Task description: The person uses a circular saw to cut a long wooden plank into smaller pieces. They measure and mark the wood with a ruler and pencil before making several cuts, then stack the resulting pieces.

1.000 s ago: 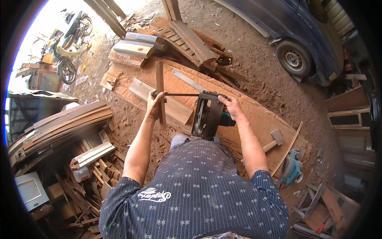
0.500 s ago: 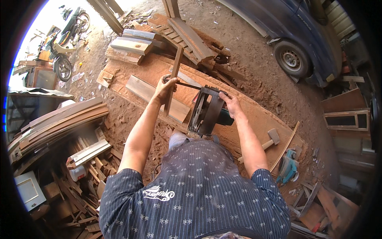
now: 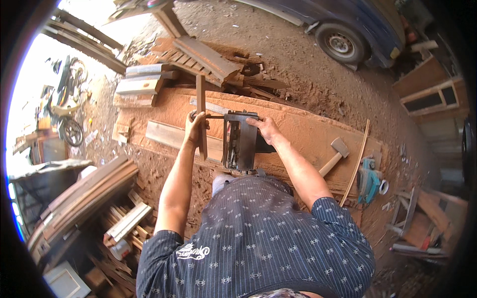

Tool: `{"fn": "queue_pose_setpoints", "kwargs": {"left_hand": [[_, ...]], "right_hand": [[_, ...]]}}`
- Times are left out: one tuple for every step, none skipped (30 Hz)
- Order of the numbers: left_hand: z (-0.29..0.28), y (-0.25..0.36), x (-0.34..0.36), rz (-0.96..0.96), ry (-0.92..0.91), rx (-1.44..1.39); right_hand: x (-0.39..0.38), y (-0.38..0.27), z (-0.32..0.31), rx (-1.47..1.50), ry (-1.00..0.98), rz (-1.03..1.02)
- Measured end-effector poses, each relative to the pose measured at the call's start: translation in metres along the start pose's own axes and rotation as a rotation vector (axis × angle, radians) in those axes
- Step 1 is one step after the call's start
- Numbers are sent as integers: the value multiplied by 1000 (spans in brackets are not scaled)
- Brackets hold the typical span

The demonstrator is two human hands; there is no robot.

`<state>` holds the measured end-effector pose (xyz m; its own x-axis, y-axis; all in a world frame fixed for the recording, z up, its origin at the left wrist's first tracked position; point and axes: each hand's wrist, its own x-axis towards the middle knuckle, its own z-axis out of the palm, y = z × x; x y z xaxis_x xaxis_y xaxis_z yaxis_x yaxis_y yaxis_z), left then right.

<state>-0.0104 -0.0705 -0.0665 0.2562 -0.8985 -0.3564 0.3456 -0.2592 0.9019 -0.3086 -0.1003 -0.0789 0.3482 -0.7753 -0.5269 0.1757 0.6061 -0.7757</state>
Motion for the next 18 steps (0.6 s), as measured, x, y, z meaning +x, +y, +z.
{"fn": "queue_pose_setpoints", "kwargs": {"left_hand": [[2, -2, 2, -12, -11, -24], [1, -1, 5, -29, -29, -26], [0, -2, 6, -47, -39, -34], [-1, -2, 9, -43, -46, -19], [-2, 0, 12, -39, -51, -5], [7, 2, 21, -36, -77, 14], [7, 4, 23, -33, -81, 33], [7, 5, 25, -31, -84, 52], [9, 6, 21, -32, -84, 66], [14, 4, 19, -35, -111, 98], [18, 3, 17, -35, -107, 66], [19, 2, 20, -37, -95, 77], [19, 1, 21, -40, -82, 87], [20, -2, 21, -26, -72, 66], [22, -7, 20, -13, -59, 40], [22, -9, 19, 1, -47, 15], [15, -12, 21, -71, -108, -74], [8, -16, 21, -142, -170, -164]], "right_hand": [[-1, -4, 2, 14, -4, 7], [2, -5, 6, -4, 38, -35], [3, -7, 7, -25, 44, -38], [4, -10, 8, -46, 49, -40], [5, -14, 9, -68, 52, -41], [16, 0, -2, 59, 16, -84], [18, 0, -1, 62, 23, -80], [19, 0, 2, 64, 30, -76], [17, 1, 5, 63, 36, -66], [15, 3, 9, 53, 77, -74], [13, 5, 13, 42, 119, -81], [12, 6, 17, 27, 159, -91], [14, 10, 20, -4, 210, -129], [16, 13, 25, -34, 261, -167], [17, 15, 28, -71, 309, -205], [15, 18, 29, -110, 337, -204], [10, 22, 30, -149, 366, -205], [6, 25, 30, -189, 394, -206]]}}
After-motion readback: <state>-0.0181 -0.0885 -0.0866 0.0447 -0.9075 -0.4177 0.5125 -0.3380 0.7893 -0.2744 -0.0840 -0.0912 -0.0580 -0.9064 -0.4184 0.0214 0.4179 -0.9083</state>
